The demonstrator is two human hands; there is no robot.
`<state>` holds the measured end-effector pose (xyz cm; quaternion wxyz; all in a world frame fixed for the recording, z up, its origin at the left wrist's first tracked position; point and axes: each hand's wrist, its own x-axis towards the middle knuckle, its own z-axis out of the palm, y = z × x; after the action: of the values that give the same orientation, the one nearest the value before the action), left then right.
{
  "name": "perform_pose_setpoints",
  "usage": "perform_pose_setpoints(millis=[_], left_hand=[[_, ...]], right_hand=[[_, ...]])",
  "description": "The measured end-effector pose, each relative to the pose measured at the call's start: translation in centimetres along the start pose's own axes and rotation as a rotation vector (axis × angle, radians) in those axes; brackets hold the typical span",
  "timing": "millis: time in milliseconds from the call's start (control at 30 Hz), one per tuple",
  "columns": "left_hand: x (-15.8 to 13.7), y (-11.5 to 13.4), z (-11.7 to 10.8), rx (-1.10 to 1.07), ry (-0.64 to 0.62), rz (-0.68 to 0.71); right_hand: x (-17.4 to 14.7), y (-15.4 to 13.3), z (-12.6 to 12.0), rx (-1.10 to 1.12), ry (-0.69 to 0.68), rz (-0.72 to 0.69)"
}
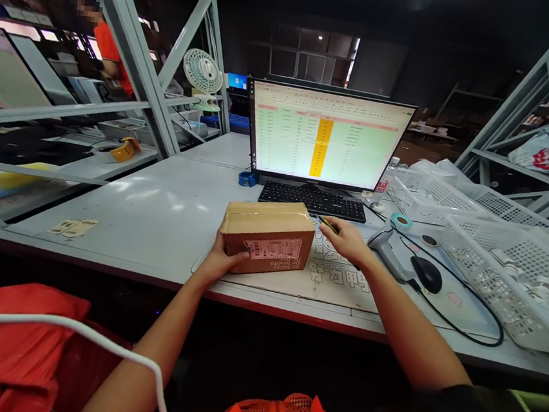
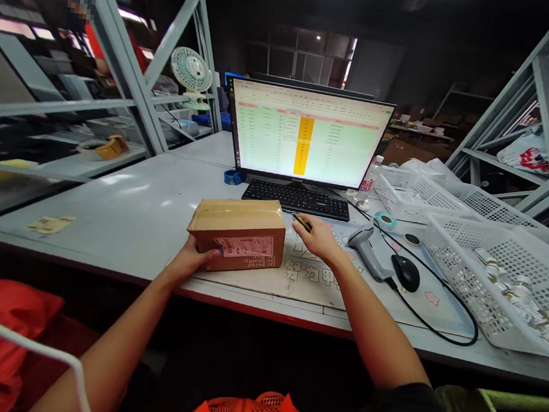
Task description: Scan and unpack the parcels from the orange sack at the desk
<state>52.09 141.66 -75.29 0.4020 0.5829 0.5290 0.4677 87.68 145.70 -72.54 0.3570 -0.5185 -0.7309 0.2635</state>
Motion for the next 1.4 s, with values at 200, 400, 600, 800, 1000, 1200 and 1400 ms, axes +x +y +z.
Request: perform_pose_setpoints(millis=[200, 400, 600, 800, 1000, 1200, 1400], left_hand=[[0.1, 0.1, -1.2, 0.022, -0.153, -0.094], [0.2, 0.4, -1.2, 0.102, -0.13, -0.05], [0.0, -0.9, -1.0, 0.132, -0.098, -0.044], [-0.1, -1.2, -0.8, 0.094, -0.117, 0.056], [-0.1, -0.2, -0.2, 0.015, -0.14, 0.045], [0.0, -0.5, -0.6, 0.004, -0.206, 0.035], [-0.2, -0.2, -1.0, 0.232, -0.204, 0.089]], right_hand=[[1.9, -1.2, -0.6, -0.018, -0.087, -0.128], [-1.2, -2.1, -1.0, 0.003, -0.069, -0.143], [-3.9, -2.4, -0.8, 0.012, 0.014, -0.071], [-6.3, -2.7, -0.5, 0.026, 0.016, -0.062], [-5.7, -1.3, -3.7, -0.133, 0.081, -0.094], [0.7, -9.3, -3.5, -0.536, -0.017, -0.365], [4.2, -20.2, 3.4, -0.878, -0.359, -0.664]])
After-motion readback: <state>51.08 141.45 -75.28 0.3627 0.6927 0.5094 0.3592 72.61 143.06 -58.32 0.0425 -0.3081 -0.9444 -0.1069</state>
